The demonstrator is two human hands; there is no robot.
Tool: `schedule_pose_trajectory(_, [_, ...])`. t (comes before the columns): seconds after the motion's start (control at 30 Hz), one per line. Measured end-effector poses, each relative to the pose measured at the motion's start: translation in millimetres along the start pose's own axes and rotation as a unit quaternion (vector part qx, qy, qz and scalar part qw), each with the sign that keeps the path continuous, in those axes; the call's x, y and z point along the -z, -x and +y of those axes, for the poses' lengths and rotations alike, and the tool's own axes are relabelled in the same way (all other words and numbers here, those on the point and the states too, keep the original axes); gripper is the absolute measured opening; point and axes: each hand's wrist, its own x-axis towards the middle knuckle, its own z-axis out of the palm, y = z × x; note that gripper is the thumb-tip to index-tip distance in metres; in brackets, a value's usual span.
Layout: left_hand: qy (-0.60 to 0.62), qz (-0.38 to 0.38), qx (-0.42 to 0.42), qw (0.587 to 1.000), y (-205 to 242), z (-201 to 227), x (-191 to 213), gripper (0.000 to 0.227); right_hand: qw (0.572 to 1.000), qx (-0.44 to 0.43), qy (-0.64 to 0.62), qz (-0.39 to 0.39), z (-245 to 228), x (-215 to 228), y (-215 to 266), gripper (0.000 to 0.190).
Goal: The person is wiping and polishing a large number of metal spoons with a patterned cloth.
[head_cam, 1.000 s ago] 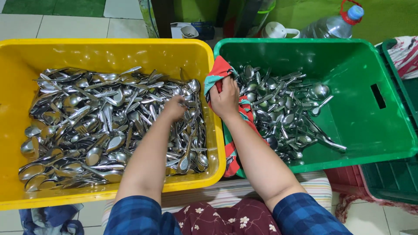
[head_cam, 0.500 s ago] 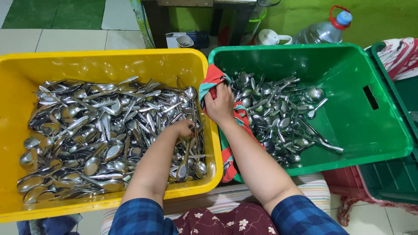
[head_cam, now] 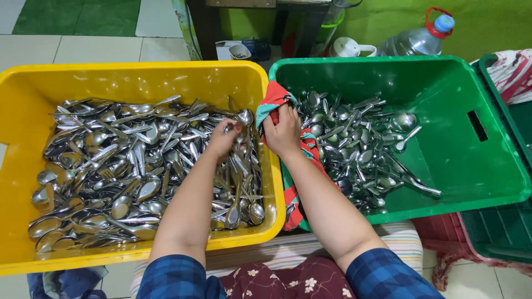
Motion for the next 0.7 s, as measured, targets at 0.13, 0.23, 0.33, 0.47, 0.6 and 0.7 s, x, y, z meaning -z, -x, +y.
schedule_pose_trajectory(0.13, [0.284,0.028,0.105,0.953,-47,-33,16,0.044,1.0,0.006,0.008,0.006,0,0,-1,0.038])
schedule_pose_trajectory(0.23, [0.476,0.026,0.112,0.872,-48,-17,24,0.047,1.0,0.01,0.001,0.007,-4,2,-2,0.037])
schedule_pose_trajectory(0.33, [0.519,-0.014,0.147,0.842,-40,3,35,0.03,1.0,0.007,-0.006,-0.001,-1,1,-3,0.038])
schedule_pose_trajectory(0.47, [0.39,-0.036,0.113,0.913,-25,11,46,0.039,1.0,0.013,-0.004,0.005,10,-3,-1,0.037])
schedule_pose_trajectory(0.6, [-0.126,-0.081,0.001,0.989,13,19,58,0.039,1.0,0.017,-0.009,0.005,-1,4,-4,0.038])
schedule_pose_trajectory(0.7, [-0.318,-0.193,-0.113,0.921,38,-25,38,0.042,1.0,0.025,0.006,-0.002,5,2,-4,0.039])
